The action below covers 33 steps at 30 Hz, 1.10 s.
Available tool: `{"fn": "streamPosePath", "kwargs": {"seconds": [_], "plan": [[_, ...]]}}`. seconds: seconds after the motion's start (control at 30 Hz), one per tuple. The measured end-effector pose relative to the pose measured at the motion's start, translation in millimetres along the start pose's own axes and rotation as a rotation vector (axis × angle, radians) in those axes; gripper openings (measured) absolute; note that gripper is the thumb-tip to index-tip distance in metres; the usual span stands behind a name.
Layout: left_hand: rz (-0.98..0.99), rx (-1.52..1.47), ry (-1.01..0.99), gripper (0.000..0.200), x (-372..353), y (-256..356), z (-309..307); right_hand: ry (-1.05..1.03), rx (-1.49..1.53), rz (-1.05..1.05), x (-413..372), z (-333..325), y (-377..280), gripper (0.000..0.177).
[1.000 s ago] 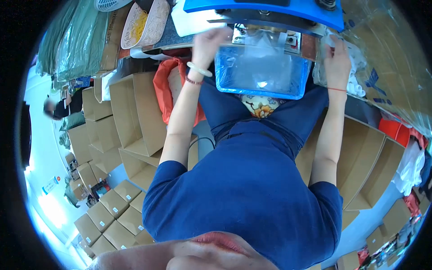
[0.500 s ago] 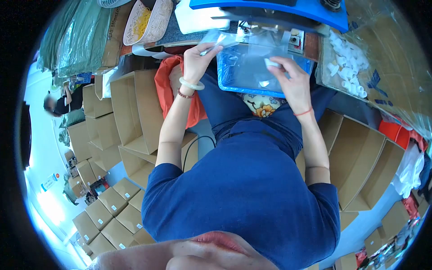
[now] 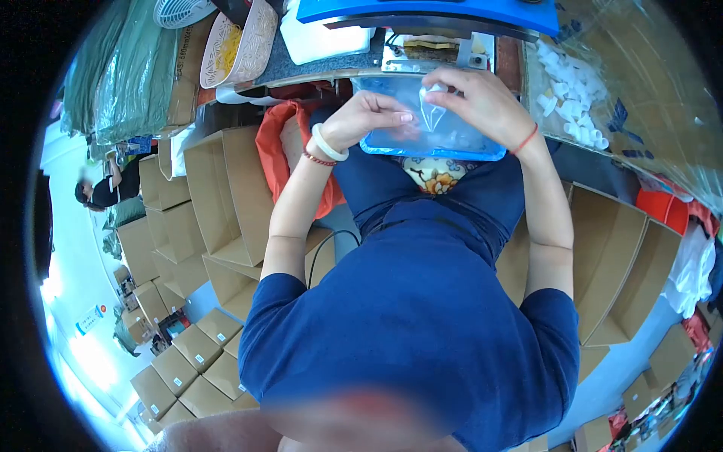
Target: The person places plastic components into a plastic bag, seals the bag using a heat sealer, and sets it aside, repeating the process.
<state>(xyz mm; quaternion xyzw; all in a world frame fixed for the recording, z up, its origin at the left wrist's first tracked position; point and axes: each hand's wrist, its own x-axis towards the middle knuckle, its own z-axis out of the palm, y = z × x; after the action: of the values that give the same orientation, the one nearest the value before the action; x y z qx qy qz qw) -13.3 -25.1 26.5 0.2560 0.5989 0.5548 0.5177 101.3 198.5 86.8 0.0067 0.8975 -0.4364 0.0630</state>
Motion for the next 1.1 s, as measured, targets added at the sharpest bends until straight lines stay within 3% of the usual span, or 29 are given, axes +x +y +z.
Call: {"fn": "streamPosePath", "kwargs": {"seconds": [0.07,0.13,0.17,0.23,0.33,0.4,0.43,0.47,0.5,0.57,0.6,0.67,0.7,0.8,0.87,0.9,0.93,1.0,1.1], "plan": [[-0.039,-0.331,-0.028,0.023,18.0,-19.2,-0.9,0.098,0.144,-0.052,0.5,1.7,21.1,0.030],[-0.050,-0.485,0.037,0.024,38.5,-11.2,1.7,0.464,-0.124,0.045,-6.4,-9.2,27.2,0.033],[-0.025,-0.563,0.058,0.026,46.7,-8.1,1.7,0.582,-0.415,0.020,-15.9,-16.3,35.5,0.030],[-0.022,-0.616,0.078,0.028,59.4,-0.8,-1.1,0.604,-0.755,0.419,-44.3,-18.4,25.4,0.026],[-0.061,-0.625,0.170,0.028,68.8,-12.5,-1.4,0.538,-0.839,0.425,-57.1,-3.9,99.9,0.024],[-0.026,-0.519,0.202,0.028,63.8,-17.3,-2.9,0.431,-0.825,0.456,-56.5,-5.1,114.0,0.025],[-0.004,-0.231,0.263,0.029,55.9,-16.9,-9.8,0.426,-0.813,0.451,-55.1,-4.9,113.5,0.025],[0.017,0.061,0.317,0.030,46.2,-14.5,-21.0,0.600,-0.712,0.391,-51.6,-4.5,113.7,0.025],[0.220,0.199,0.476,0.032,40.9,-12.1,-35.6,0.771,-0.608,0.333,-48.5,-4.8,115.4,0.026],[0.382,0.606,0.936,0.037,38.7,-2.6,-62.6,0.832,-0.577,0.257,-47.3,-4.0,116.1,0.024],[0.735,1.125,1.045,0.043,47.3,-17.2,-87.5,0.878,-0.526,0.256,-47.1,-4.1,109.7,0.025],[0.519,1.227,0.668,0.058,35.5,-52.6,-104.2,0.930,-0.476,0.251,-50.1,-7.5,94.2,0.026],[0.647,1.456,0.724,0.041,23.6,-51.8,-86.7,0.934,-0.378,0.302,-55.0,-8.3,83.7,0.026],[0.631,1.324,0.851,0.020,3.1,-63.5,-87.4,0.893,-0.131,0.312,-55.1,-4.5,47.8,0.027],[0.582,1.167,0.865,0.019,-4.7,-48.3,-79.5,0.785,0.114,0.184,-49.7,9.8,35.1,0.026],[0.462,0.983,0.911,0.017,-11.2,-34.3,-64.8,0.703,0.129,0.166,-48.4,22.4,24.5,0.025],[0.466,0.981,0.917,0.017,-15.1,-24.1,-54.1,0.627,0.147,0.148,-46.2,35.6,14.0,0.025],[0.311,0.628,0.823,0.019,-23.7,-9.5,-34.5,0.516,0.362,0.078,-36.0,62.9,11.2,0.023],[0.269,0.446,0.680,0.019,-28.6,10.5,-8.4,0.572,0.222,-0.159,-23.3,44.4,-20.8,0.022]]}}
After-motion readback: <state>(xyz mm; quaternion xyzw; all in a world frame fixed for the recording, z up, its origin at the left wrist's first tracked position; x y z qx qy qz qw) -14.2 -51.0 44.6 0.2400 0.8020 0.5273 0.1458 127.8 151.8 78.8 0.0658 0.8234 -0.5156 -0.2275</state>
